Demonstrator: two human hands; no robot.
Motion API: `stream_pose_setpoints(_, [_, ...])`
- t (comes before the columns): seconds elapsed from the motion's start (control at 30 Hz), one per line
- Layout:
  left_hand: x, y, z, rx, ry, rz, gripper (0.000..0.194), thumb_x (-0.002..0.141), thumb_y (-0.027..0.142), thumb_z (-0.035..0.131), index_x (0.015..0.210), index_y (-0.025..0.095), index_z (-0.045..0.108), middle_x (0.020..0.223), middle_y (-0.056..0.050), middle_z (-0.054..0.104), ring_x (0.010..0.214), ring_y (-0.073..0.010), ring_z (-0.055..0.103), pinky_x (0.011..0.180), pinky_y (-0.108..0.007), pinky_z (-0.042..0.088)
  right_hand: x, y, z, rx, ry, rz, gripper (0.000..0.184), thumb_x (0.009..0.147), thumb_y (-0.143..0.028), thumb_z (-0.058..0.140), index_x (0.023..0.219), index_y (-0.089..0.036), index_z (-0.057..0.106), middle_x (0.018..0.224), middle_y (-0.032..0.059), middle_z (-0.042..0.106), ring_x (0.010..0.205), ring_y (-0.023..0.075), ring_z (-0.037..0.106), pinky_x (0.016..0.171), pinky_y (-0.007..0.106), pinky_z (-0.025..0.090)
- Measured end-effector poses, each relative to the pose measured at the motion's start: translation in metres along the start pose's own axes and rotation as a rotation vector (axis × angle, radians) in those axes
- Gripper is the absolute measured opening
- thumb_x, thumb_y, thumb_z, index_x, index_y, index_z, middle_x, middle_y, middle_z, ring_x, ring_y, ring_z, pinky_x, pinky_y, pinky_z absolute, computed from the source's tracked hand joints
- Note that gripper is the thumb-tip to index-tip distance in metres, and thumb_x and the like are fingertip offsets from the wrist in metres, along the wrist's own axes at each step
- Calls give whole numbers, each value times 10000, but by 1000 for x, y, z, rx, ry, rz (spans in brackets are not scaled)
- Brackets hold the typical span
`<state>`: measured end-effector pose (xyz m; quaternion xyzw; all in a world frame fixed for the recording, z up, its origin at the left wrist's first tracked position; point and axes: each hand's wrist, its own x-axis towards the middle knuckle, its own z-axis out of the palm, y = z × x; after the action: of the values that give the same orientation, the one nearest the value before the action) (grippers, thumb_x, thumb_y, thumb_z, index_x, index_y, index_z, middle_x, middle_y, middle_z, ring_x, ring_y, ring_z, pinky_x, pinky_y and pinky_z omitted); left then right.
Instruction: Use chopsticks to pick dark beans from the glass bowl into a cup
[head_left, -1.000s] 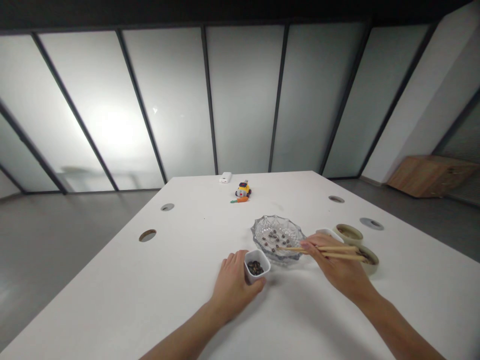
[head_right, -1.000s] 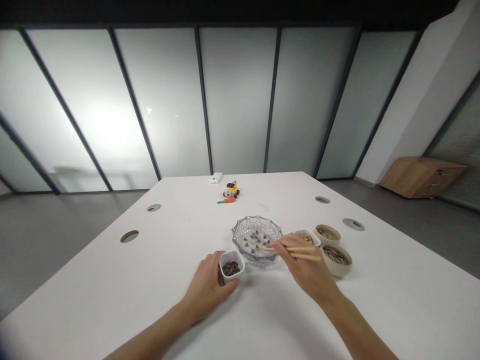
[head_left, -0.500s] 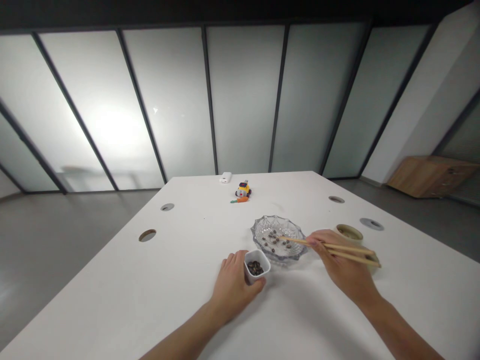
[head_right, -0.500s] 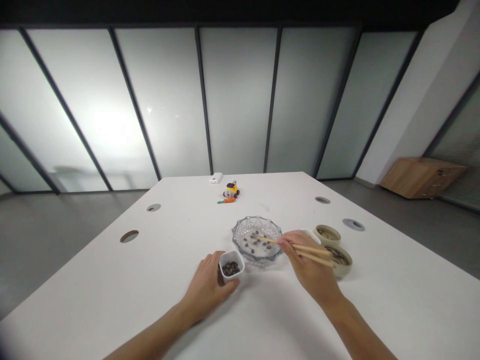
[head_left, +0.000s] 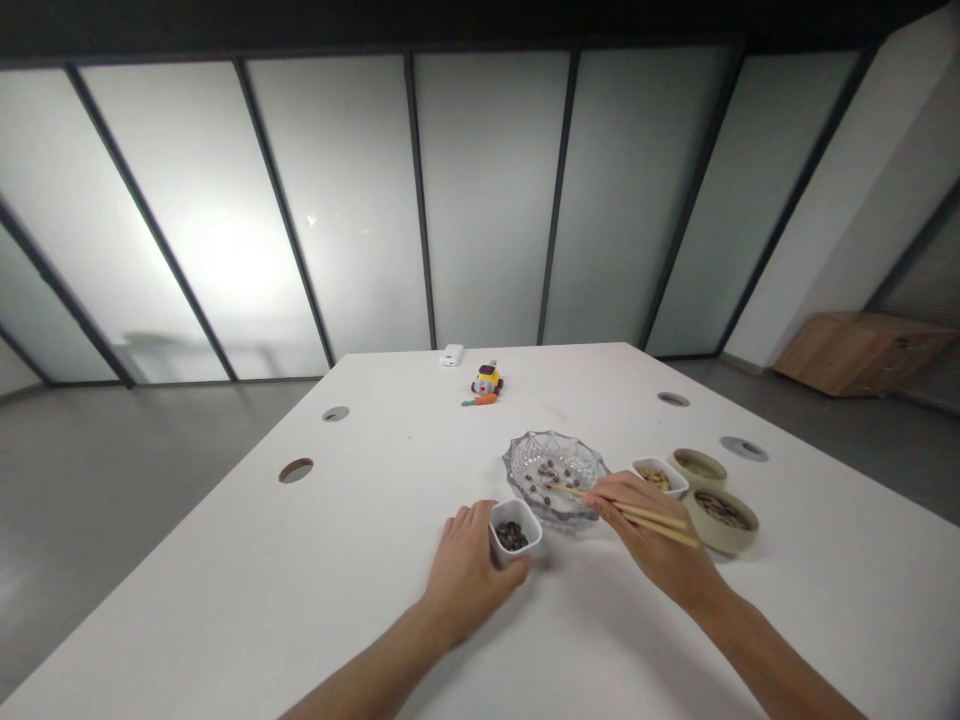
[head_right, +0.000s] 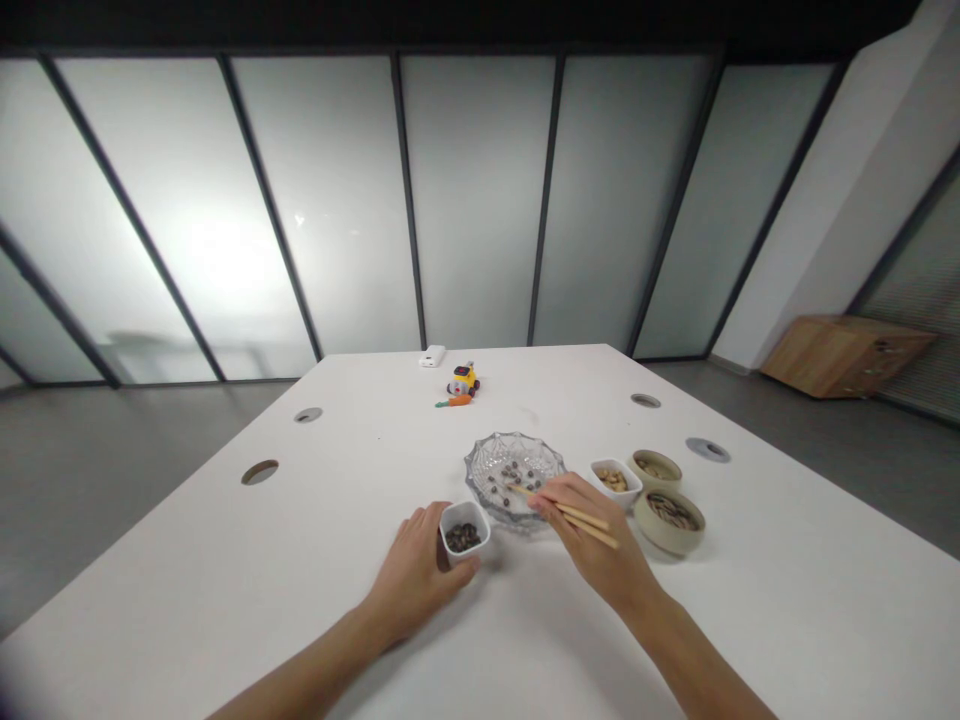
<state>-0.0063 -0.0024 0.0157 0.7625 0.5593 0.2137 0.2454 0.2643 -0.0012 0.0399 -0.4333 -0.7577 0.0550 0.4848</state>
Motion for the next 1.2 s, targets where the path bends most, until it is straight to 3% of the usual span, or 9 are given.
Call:
stream_pose_setpoints(0.4, [1, -2, 1, -2, 2, -2, 386, 867, 438, 733, 1184, 248, 619, 1210, -78, 720, 1159, -312, 617, 1017, -408, 418, 3, 0, -3, -72, 90, -37, 285, 1087, -445, 644, 904, -268, 773, 858, 34, 796, 792, 201, 766, 738, 315, 628])
stream_pose_setpoints(0.7, [0, -3, 2, -18, 6, 6, 405, 869, 438, 732, 1213, 251, 628, 1230, -78, 722, 1163, -305, 614, 1027, -412, 420, 3, -5, -3, -53, -6, -45, 324, 1110, -443, 599, 916, -260, 782, 881, 39, 788, 781, 190, 757, 754, 308, 631])
stream_pose_setpoints(0.97, [0, -1, 0, 3, -1, 1, 366, 868, 434, 715, 1170, 249, 621, 1213, -74, 719, 1159, -303, 616, 1027, -412, 425, 6, -7, -7, -116, 72, 8, 406, 1099, -532, 588, 868, -265, 789, 830, 44, 797, 784, 209, 762, 755, 322, 630])
stream_pose_setpoints(1.2, [1, -2, 1, 0, 5, 1, 385, 870, 451, 732, 1180, 253, 622, 1218, -75, 721, 1167, -307, 620, 1029, -414, 429, 6, -17, -7, -44, -70, 78, 477, 1104, -586, 547, 857, -262, 795, 853, 48, 800, 781, 200, 764, 744, 308, 630])
